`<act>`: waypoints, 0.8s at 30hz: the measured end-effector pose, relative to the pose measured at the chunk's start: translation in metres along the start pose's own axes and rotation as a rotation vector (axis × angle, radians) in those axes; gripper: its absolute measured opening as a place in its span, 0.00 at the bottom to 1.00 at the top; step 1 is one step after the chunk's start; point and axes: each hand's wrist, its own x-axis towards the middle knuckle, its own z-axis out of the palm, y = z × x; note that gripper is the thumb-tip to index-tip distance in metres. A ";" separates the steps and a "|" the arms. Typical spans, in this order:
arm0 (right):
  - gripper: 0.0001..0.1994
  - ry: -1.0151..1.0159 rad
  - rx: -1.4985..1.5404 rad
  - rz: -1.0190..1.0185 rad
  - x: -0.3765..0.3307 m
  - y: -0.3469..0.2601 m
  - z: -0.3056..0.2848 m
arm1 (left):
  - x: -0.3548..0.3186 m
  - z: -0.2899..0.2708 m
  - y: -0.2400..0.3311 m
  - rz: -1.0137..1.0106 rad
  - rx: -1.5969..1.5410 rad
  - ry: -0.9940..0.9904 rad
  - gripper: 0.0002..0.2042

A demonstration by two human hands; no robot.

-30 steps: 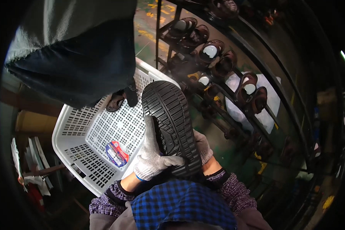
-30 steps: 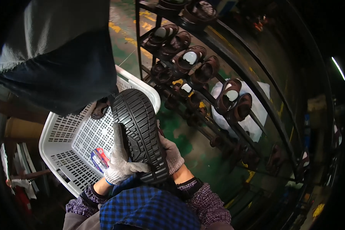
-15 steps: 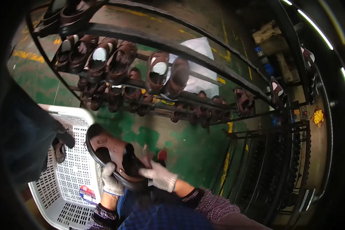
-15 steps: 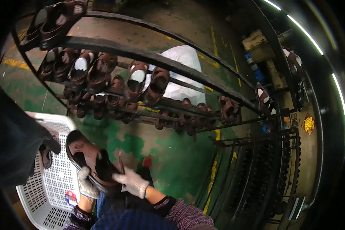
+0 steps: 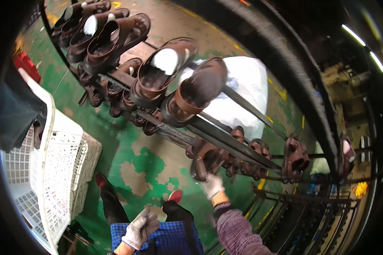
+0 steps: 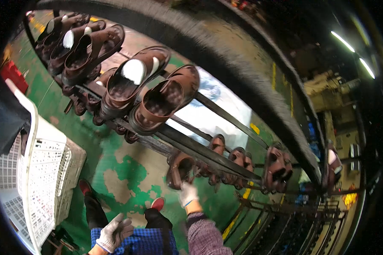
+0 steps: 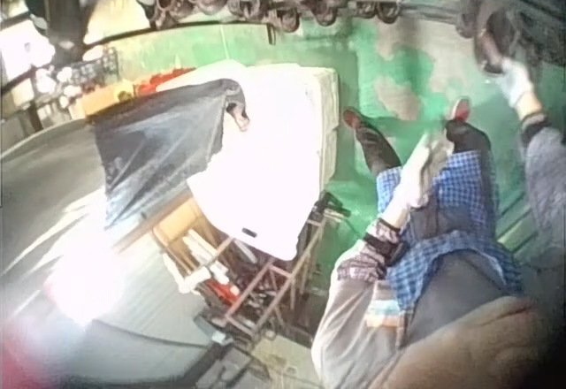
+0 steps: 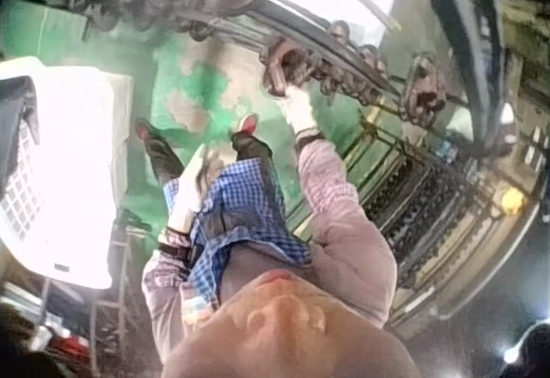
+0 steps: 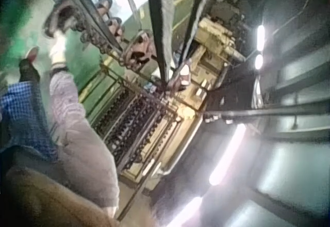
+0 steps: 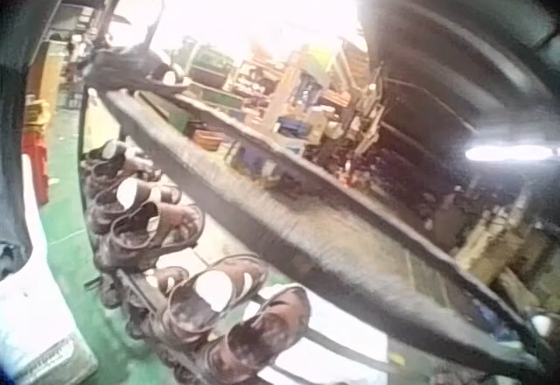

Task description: Trim excess material from sandals and place them onto a rotating drying or assembly rack.

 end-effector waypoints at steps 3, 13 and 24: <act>0.18 0.218 0.518 -0.059 0.116 0.148 -0.056 | 0.012 -0.016 -0.002 0.045 0.049 -0.010 0.31; 0.19 -0.153 0.132 -0.260 -0.061 -0.215 0.071 | -0.192 -0.035 0.176 0.930 0.280 0.581 0.26; 0.07 0.164 -0.414 -1.206 -0.019 -0.572 0.296 | -0.019 -0.297 0.526 0.380 0.769 0.898 0.39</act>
